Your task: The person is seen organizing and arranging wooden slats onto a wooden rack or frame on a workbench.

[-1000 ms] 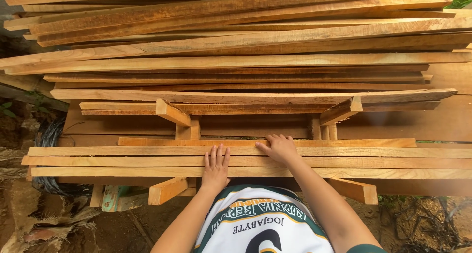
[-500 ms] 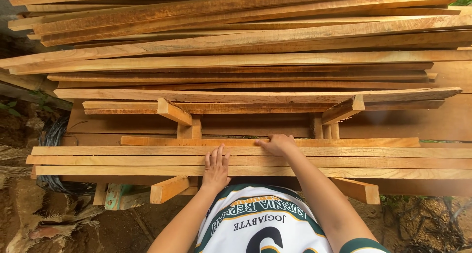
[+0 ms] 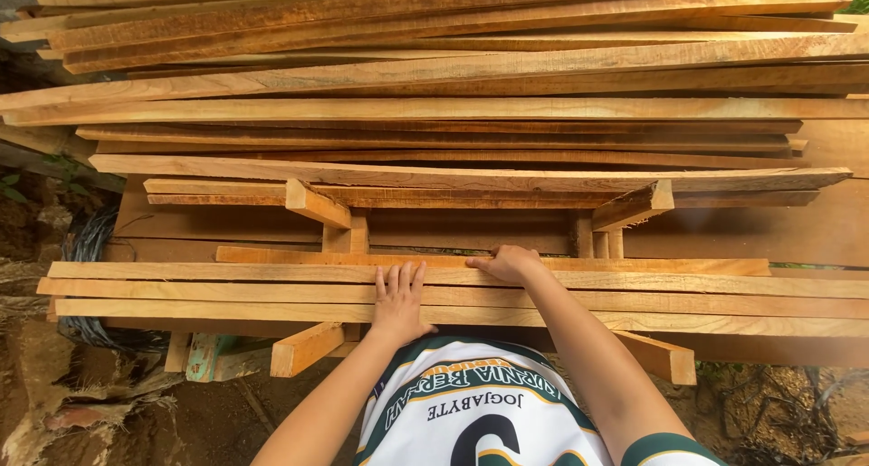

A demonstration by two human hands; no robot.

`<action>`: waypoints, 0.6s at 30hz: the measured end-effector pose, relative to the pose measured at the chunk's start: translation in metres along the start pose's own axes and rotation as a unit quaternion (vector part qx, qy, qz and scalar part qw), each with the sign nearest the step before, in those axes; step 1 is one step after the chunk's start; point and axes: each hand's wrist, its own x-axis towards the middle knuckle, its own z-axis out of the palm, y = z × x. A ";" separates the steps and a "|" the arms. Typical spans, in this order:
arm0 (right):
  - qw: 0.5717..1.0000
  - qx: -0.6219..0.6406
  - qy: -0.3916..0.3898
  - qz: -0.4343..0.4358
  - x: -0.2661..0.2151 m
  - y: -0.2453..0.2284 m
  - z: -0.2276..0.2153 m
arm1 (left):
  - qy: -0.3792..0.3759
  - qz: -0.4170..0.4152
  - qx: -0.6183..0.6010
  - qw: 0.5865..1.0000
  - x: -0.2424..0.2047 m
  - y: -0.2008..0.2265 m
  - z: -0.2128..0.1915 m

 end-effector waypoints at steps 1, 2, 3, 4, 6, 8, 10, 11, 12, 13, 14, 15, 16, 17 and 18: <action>1.000 -0.001 -0.002 0.000 0.001 0.001 0.001 | -0.001 -0.001 -0.002 1.000 0.000 -0.002 -0.011; 1.000 0.002 -0.001 0.003 0.002 0.001 0.001 | -0.010 0.011 -0.057 0.998 0.002 -0.006 -0.023; 1.000 0.005 0.000 0.005 0.003 0.001 0.002 | -0.019 0.023 -0.112 0.993 0.003 -0.009 -0.035; 1.000 0.005 -0.001 0.006 0.006 0.002 0.002 | -0.019 0.023 -0.114 0.993 0.015 -0.017 -0.025; 0.999 0.021 0.025 -0.008 0.011 0.004 0.006 | 0.016 0.022 -0.110 0.994 0.037 -0.033 -0.002; 0.999 0.023 0.040 -0.012 0.003 0.003 0.006 | 0.033 0.027 -0.108 0.993 0.053 -0.039 0.015; 0.998 0.025 0.058 -0.018 -0.002 0.001 0.005 | 0.053 0.031 -0.104 0.993 0.062 -0.045 0.022; 0.997 0.027 0.075 -0.021 -0.003 0.000 0.004 | 0.070 0.053 -0.091 0.992 0.063 -0.047 0.020; 0.995 0.030 0.090 -0.024 -0.006 0.000 0.008 | 0.082 0.075 -0.077 0.991 0.061 -0.048 0.022; 0.995 0.030 0.088 -0.023 0.001 0.005 0.011 | 0.080 0.075 -0.078 0.991 0.056 -0.046 0.020; 0.996 0.038 0.074 -0.031 0.008 0.010 0.013 | 0.088 0.085 -0.079 0.989 0.055 -0.045 0.017; 0.996 0.047 0.061 -0.039 0.016 0.015 0.015 | 0.096 0.094 -0.081 0.988 0.053 -0.044 0.013; 0.996 0.047 0.061 -0.038 0.015 0.016 0.012 | 0.096 0.096 -0.081 0.987 0.052 -0.037 0.010; 0.996 0.066 0.044 -0.037 0.015 0.016 0.009 | 0.113 0.112 -0.079 0.984 0.051 -0.031 0.007; 0.995 0.084 0.027 -0.038 0.015 0.015 0.005 | 0.132 0.127 -0.077 0.980 0.050 -0.026 0.004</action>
